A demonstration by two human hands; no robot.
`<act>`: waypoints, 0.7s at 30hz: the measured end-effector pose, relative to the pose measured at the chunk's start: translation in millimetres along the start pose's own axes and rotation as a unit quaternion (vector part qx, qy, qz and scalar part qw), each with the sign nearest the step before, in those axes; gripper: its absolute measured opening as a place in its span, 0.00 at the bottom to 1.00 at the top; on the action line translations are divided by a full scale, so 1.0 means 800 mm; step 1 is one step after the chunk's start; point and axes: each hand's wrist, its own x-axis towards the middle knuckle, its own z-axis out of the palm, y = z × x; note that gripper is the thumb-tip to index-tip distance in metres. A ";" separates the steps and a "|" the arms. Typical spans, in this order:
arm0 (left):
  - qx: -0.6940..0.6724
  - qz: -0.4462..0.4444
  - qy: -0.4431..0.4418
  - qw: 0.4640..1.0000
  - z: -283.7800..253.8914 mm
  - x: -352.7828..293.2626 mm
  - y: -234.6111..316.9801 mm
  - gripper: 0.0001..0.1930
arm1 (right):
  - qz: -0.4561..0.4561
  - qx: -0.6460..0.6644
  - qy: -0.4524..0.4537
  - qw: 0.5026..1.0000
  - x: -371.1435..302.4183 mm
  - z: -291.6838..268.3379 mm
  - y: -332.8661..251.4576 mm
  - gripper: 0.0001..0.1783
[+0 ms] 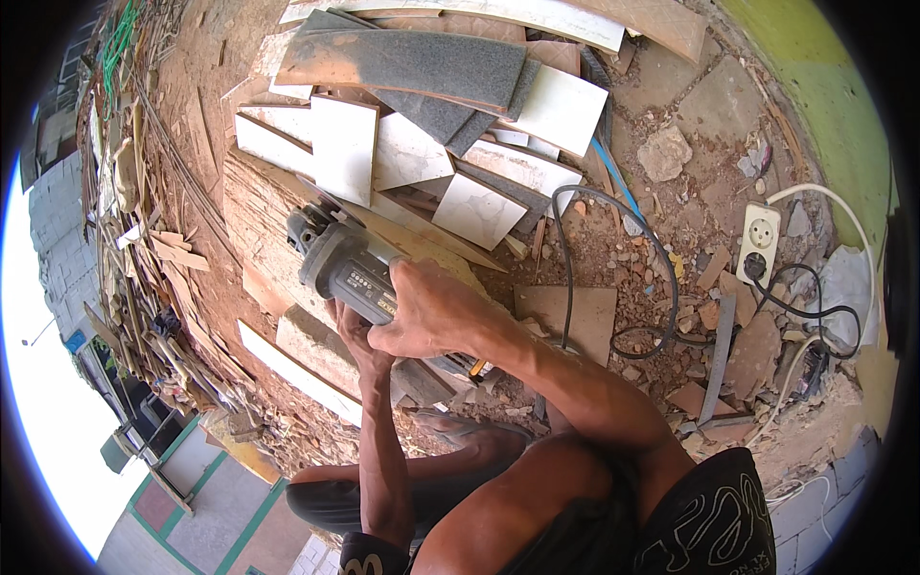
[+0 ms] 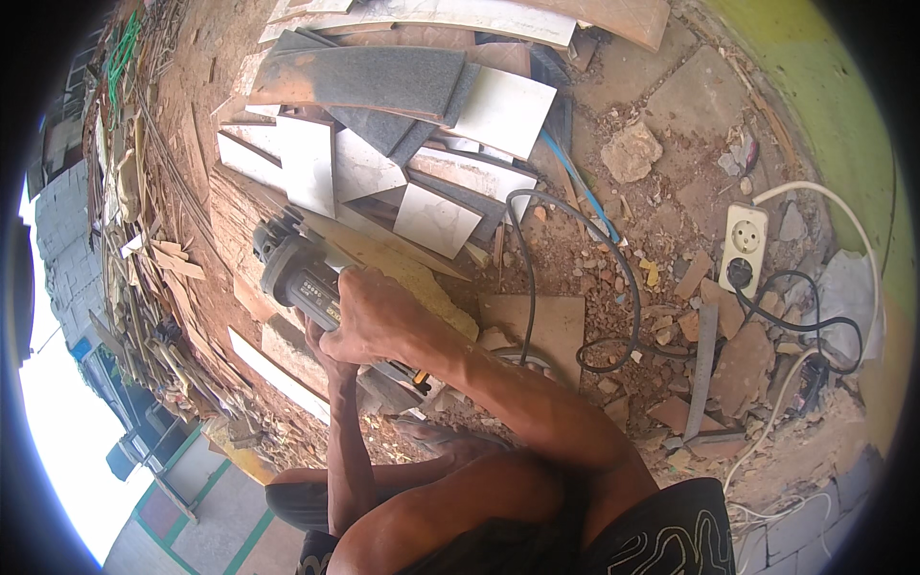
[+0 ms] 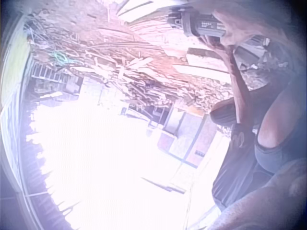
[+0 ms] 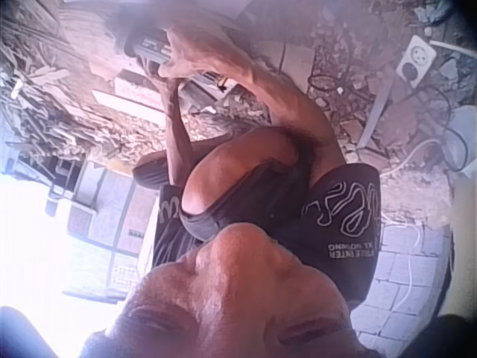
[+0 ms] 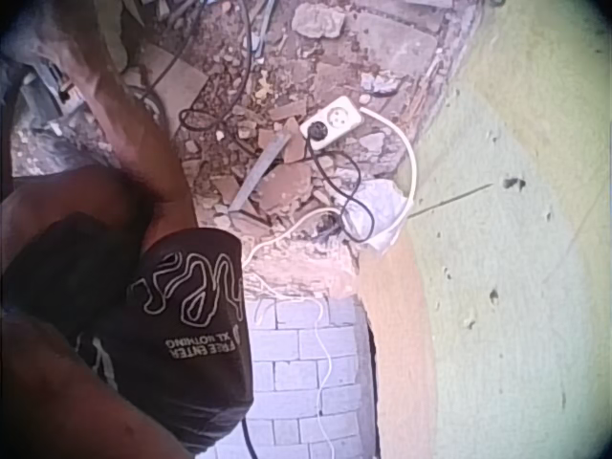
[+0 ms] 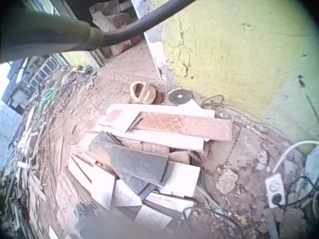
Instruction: The person sits on the ground and uses an angle grinder to cut a small tile. After cutting, they inspect the cut edges and compare the two pieces.
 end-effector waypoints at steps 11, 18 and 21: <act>0.024 0.021 -0.005 0.999 -0.001 0.001 -0.005 0.23 | -0.002 0.012 0.004 1.000 -0.002 -0.001 -0.001 0.22; 0.024 0.018 -0.005 1.000 0.000 0.001 -0.008 0.23 | 0.006 0.014 -0.002 1.000 -0.003 -0.002 -0.002 0.23; 0.020 0.003 -0.002 1.000 -0.001 -0.002 -0.007 0.23 | 0.010 0.012 -0.007 1.000 -0.006 -0.001 -0.003 0.24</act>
